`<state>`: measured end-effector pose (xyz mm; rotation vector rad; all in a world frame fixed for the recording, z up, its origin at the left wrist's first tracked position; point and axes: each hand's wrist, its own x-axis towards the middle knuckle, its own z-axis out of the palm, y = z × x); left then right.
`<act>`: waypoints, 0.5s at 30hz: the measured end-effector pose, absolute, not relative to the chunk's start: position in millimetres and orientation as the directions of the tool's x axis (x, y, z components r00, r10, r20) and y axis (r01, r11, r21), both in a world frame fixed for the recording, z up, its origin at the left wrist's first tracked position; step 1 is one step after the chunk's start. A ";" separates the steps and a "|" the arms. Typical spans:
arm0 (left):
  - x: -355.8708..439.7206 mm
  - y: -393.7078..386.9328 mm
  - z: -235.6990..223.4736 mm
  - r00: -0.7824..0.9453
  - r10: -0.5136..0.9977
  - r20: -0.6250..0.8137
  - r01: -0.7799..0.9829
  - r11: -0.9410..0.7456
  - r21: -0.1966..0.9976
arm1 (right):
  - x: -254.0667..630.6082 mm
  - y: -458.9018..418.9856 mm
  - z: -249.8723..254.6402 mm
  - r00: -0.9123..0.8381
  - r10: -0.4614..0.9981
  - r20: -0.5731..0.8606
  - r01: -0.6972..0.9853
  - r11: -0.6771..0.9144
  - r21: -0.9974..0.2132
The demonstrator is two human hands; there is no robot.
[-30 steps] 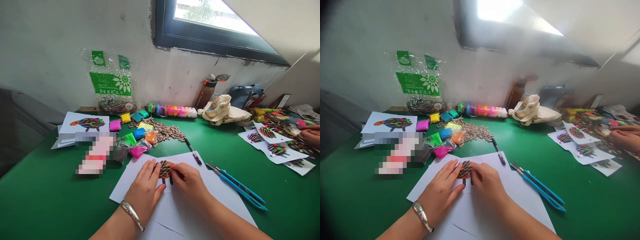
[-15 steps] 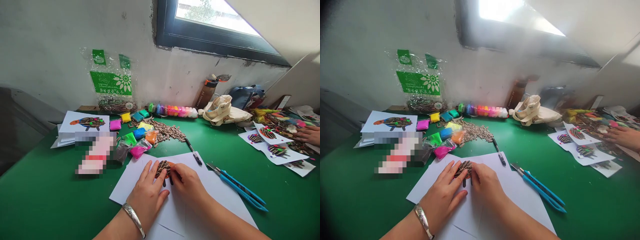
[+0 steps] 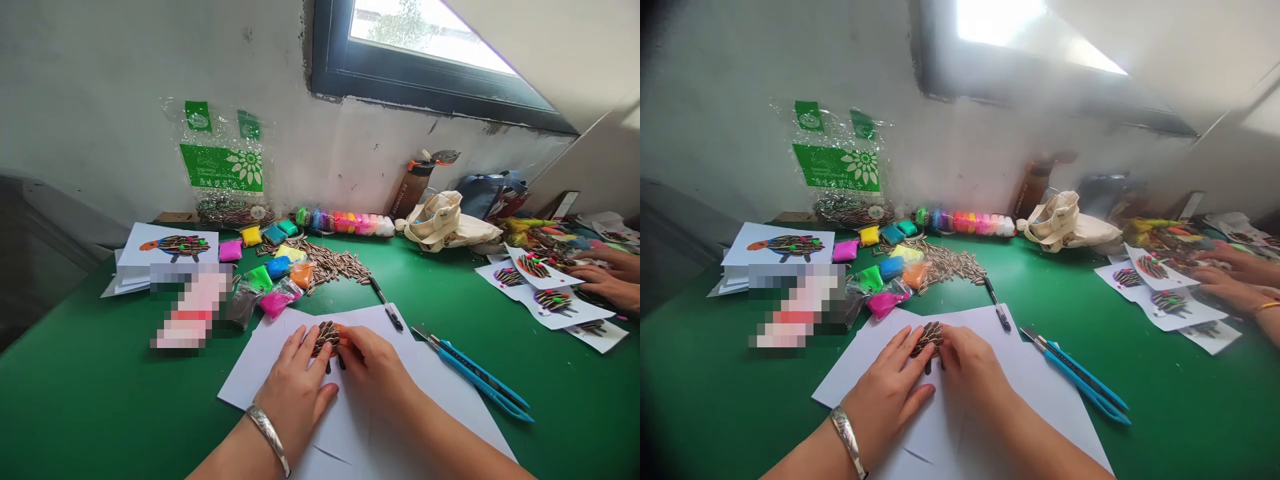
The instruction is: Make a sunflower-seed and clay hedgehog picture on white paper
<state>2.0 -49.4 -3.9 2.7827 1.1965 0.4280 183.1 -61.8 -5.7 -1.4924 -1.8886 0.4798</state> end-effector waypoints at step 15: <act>2.0 -48.2 -2.7 0.675 0.713 0.192 0.697 -0.701 0.152 | 185.8 -64.2 -10.3 -0.101 0.977 0.188 0.832 0.187 -0.522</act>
